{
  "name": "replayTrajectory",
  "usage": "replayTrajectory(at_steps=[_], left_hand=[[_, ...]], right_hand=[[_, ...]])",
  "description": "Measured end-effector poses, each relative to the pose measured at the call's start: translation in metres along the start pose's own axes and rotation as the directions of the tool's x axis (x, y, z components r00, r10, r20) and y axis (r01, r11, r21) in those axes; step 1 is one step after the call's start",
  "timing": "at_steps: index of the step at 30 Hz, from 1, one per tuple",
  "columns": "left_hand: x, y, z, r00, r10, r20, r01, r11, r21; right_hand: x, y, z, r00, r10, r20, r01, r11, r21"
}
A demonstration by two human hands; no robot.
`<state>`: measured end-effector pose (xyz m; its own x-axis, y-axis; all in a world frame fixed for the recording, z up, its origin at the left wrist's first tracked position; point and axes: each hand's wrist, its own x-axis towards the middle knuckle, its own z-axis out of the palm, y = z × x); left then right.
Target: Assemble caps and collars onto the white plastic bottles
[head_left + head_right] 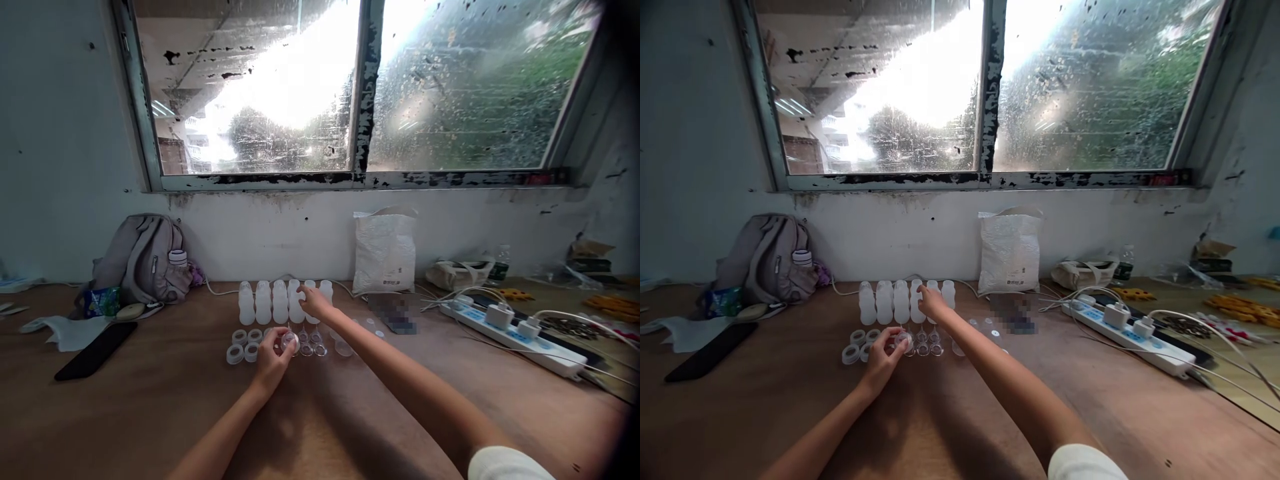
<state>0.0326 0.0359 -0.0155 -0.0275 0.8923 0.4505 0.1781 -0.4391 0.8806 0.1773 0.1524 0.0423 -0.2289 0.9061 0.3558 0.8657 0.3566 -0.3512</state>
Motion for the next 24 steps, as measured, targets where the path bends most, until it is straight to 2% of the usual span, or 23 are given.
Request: replayTrajectory(at_steps=[3, 6, 9, 13, 17, 20, 24], left_hand=[[0.000, 0.003, -0.001, 0.999, -0.001, -0.035, 0.000, 1.000, -0.026], [-0.001, 0.006, -0.001, 0.997, 0.008, -0.076, -0.011, 0.999, -0.033], [-0.002, 0.007, 0.000, 0.997, 0.009, -0.083, -0.012, 0.999, -0.036], [-0.006, 0.008, 0.004, 0.998, 0.026, -0.059, -0.028, 0.999, -0.037], [-0.008, 0.008, 0.005, 0.994, 0.024, -0.105, -0.031, 0.997, -0.067], [-0.006, 0.009, 0.003, 0.988, -0.013, -0.155, -0.004, 0.994, -0.109], [-0.002, 0.016, 0.000, 0.975, -0.085, -0.206, 0.038, 0.974, -0.222]], right_hand=[[0.000, -0.001, 0.004, 1.000, -0.020, -0.016, 0.020, 1.000, -0.004], [-0.006, -0.005, -0.002, 0.997, -0.062, -0.051, 0.061, 0.998, -0.012], [-0.018, -0.009, -0.020, 0.989, -0.105, -0.106, 0.104, 0.994, -0.019], [-0.041, -0.015, -0.054, 0.972, -0.150, -0.183, 0.151, 0.988, -0.007], [-0.070, -0.020, -0.076, 0.960, -0.186, -0.211, 0.215, 0.969, 0.123], [-0.095, -0.022, -0.073, 0.961, -0.219, -0.168, 0.252, 0.944, 0.212], [-0.121, -0.023, -0.050, 0.960, -0.253, -0.121, 0.278, 0.912, 0.302]])
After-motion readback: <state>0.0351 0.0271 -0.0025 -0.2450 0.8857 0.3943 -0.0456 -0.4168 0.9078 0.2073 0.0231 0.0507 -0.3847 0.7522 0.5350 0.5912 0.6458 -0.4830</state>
